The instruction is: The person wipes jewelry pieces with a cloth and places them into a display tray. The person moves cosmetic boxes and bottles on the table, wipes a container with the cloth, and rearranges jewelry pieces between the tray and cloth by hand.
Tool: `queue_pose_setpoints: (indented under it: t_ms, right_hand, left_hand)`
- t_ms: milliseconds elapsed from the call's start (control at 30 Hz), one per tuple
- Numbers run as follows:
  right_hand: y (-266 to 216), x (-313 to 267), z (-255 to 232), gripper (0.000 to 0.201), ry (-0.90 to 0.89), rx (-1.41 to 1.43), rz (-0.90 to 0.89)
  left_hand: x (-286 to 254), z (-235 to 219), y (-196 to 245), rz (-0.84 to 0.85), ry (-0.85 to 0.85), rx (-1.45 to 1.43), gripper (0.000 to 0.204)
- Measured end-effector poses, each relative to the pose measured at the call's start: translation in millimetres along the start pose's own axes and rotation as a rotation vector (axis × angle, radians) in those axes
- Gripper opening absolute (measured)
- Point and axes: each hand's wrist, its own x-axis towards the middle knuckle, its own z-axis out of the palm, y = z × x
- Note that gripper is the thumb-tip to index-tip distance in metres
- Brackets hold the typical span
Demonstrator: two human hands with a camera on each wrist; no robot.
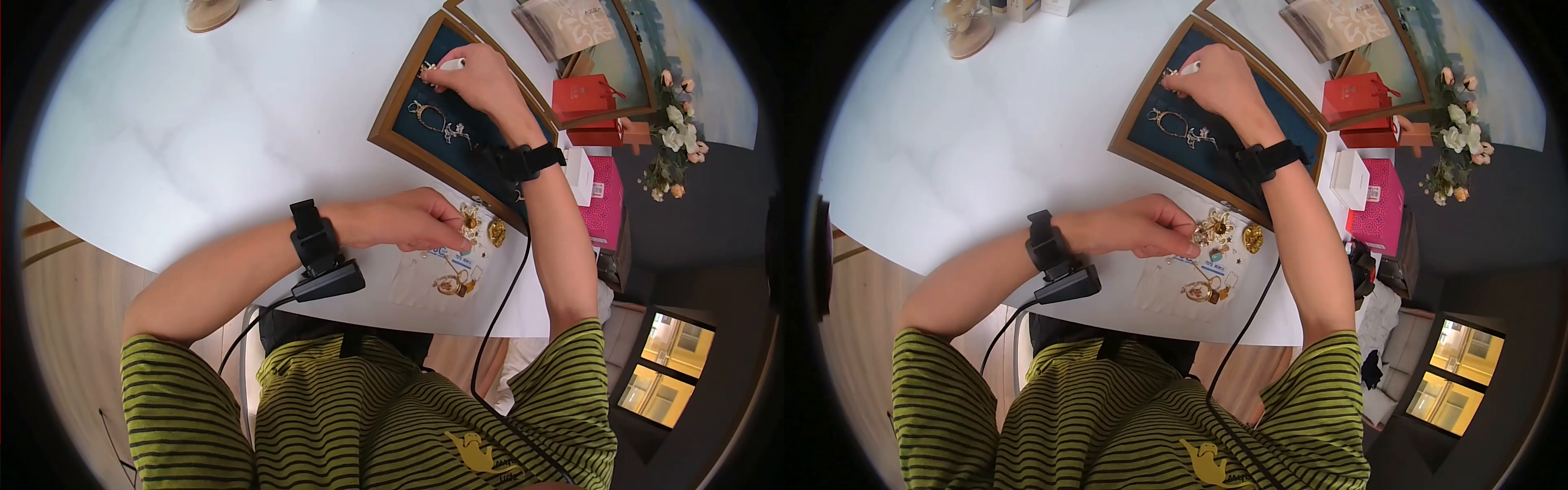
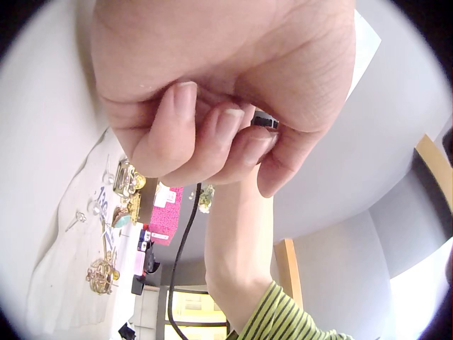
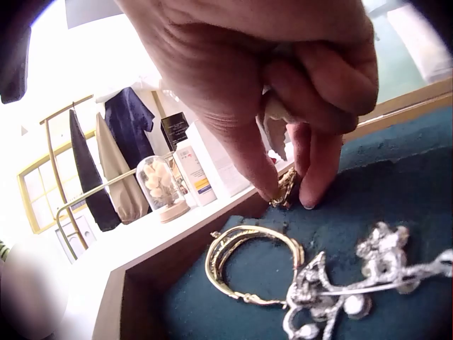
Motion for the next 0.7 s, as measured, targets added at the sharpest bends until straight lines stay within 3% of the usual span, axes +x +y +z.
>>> queue_pose_setpoints:
  t_ms: [133,200,400,700]
  right_hand:
    - [9.3,7.4,-0.4,0.023,0.059,0.04,-0.013]
    - [10.3,9.6,0.9,0.02,0.014,0.189,0.049]
    - [4.4,6.4,-3.8,0.025,-0.113,0.2,0.13]
    - [7.0,3.3,-7.1,0.028,-0.09,0.264,0.136]
  left_hand:
    - [1.4,-1.1,-1.9,0.005,-0.012,-0.01,0.038]
    - [1.2,-1.2,-1.7,0.006,-0.014,-0.012,0.038]
    - [1.1,-1.7,-3.4,0.026,-0.032,-0.017,0.038]
    - [1.6,-1.2,-3.6,0.028,-0.026,0.012,0.038]
